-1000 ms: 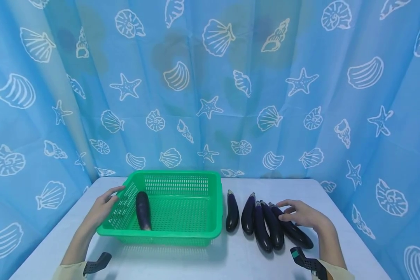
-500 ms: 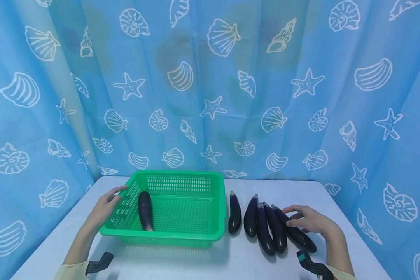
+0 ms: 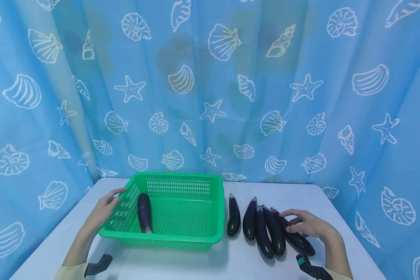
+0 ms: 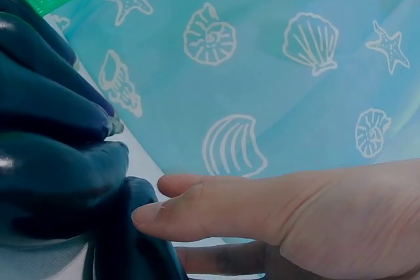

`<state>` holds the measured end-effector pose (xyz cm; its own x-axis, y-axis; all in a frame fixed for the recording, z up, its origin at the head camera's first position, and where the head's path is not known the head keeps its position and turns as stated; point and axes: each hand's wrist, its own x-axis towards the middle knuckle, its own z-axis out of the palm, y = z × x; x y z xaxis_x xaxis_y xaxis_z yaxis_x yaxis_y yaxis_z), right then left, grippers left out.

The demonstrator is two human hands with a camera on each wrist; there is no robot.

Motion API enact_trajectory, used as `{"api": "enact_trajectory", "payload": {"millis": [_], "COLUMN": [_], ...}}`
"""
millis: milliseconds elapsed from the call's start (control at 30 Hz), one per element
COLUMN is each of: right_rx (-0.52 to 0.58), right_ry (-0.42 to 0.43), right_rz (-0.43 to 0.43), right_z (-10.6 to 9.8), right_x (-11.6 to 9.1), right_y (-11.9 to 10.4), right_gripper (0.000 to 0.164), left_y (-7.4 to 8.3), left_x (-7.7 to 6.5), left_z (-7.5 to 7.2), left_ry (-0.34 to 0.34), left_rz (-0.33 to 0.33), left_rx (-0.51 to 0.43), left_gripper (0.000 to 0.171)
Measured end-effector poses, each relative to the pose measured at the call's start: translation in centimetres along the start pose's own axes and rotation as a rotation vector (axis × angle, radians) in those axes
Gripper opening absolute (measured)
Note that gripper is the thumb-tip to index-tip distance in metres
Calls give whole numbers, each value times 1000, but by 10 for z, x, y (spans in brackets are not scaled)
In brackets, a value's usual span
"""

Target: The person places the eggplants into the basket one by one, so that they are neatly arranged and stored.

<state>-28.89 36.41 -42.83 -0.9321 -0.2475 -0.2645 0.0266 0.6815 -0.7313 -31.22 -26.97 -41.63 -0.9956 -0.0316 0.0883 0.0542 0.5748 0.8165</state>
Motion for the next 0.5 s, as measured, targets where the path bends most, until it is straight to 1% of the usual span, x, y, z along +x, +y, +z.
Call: {"api": "enact_trajectory", "payload": {"millis": [133,300,500], "right_rx": [-9,-36,-56], "right_ry": [16,30,27], "right_rz": [24,61,45], "right_z": [2,4,3], "right_x": [0,2,4], "right_y": [2,3,1], "right_gripper": [63,67,67], "left_y": [1,1,1], "left_x": [0,-1,-2], "left_z": [2,2,-1], "left_ry": [-2,-5,-4], "left_rz": [-9,-10,6], "left_rx": [-1,10,17], "left_gripper": [45,46,46]}}
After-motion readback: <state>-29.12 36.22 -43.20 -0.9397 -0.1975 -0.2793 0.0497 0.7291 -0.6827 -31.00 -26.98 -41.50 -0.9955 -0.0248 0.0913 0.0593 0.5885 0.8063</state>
